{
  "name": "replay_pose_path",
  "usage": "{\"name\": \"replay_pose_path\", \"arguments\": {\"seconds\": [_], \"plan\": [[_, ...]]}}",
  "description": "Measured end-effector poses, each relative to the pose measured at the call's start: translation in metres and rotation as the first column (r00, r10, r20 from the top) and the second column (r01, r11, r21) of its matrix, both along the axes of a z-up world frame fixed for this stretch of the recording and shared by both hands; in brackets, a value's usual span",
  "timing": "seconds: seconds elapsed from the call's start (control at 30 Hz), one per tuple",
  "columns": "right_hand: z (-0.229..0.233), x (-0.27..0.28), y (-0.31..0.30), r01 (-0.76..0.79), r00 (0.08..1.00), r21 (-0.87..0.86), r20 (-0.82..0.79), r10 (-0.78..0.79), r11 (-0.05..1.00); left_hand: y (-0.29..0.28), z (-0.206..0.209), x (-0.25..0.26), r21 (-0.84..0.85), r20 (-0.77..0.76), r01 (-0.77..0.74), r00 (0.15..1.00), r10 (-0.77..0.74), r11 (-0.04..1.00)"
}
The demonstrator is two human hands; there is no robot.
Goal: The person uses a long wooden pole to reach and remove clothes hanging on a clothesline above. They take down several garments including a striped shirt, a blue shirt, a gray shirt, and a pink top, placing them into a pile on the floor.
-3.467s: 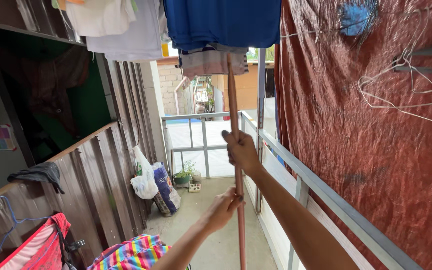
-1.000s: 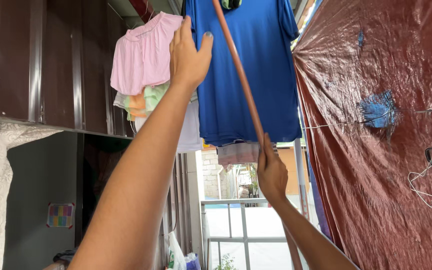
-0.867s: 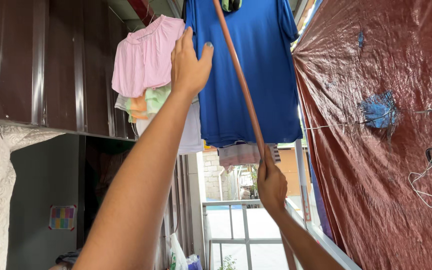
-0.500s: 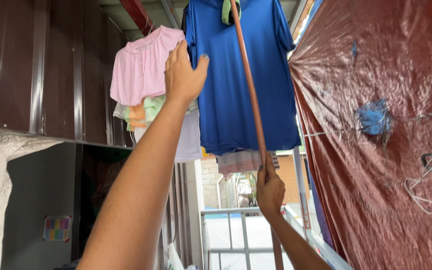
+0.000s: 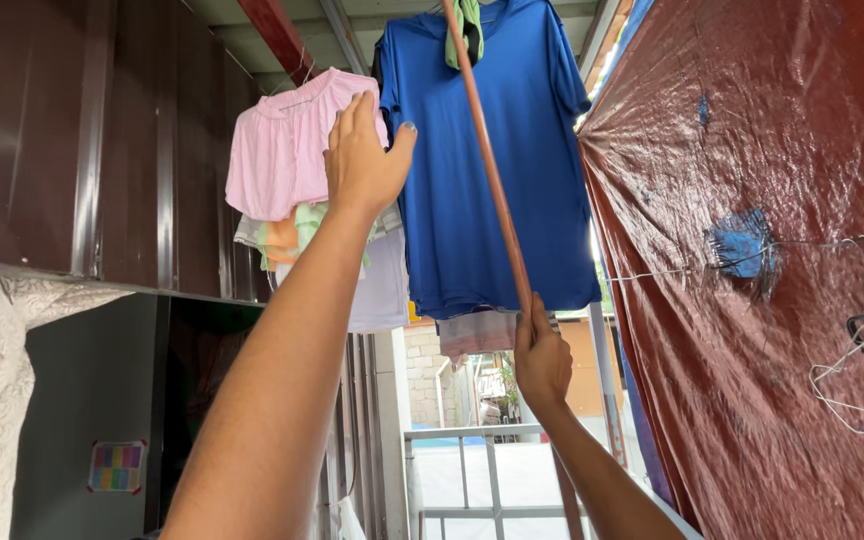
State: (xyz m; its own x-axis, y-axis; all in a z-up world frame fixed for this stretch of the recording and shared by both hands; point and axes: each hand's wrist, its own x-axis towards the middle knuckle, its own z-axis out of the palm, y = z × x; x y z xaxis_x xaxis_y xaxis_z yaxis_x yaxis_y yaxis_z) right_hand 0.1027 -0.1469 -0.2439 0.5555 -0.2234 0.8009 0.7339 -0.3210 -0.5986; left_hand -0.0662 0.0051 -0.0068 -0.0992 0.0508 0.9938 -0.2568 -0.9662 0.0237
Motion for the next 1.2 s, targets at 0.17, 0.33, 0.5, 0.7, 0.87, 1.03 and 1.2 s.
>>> {"name": "replay_pose_path", "arguments": {"seconds": [0.17, 0.33, 0.5, 0.7, 0.87, 1.03, 1.2], "plan": [[0.013, -0.012, -0.004, -0.031, 0.991, 0.03, -0.126, 0.034, 0.999, -0.001, -0.005, -0.001, -0.029, -0.039, -0.002, 0.999, 0.001, 1.0], [0.05, 0.01, -0.016, 0.214, 0.977, -0.077, 0.013, -0.214, 0.974, 0.0, -0.006, 0.0, -0.002, -0.03, -0.009, 0.999, 0.009, 1.0], [0.081, 0.041, -0.024, 0.459, 0.888, -0.226, 0.134, -0.44, 0.859, 0.002, -0.008, 0.005, -0.023, -0.07, -0.035, 0.997, 0.033, 0.999], [0.089, 0.038, -0.018, 0.387, 0.922, -0.211, 0.08, -0.379, 0.897, 0.007, -0.014, 0.01, -0.039, -0.107, -0.056, 0.993, 0.051, 0.998], [0.086, 0.026, -0.008, 0.169, 0.985, -0.162, 0.002, -0.171, 0.972, 0.012, -0.013, 0.015, -0.029, -0.095, -0.059, 0.994, 0.056, 0.998], [0.09, 0.034, -0.002, 0.056, 0.997, -0.042, 0.052, -0.054, 0.998, 0.015, -0.016, 0.019, -0.012, -0.074, -0.071, 0.995, 0.07, 0.997], [0.079, 0.045, 0.0, -0.032, 0.999, 0.067, 0.016, 0.031, 0.997, 0.014, -0.015, 0.023, -0.023, -0.081, -0.075, 0.994, 0.073, 0.997]]}}
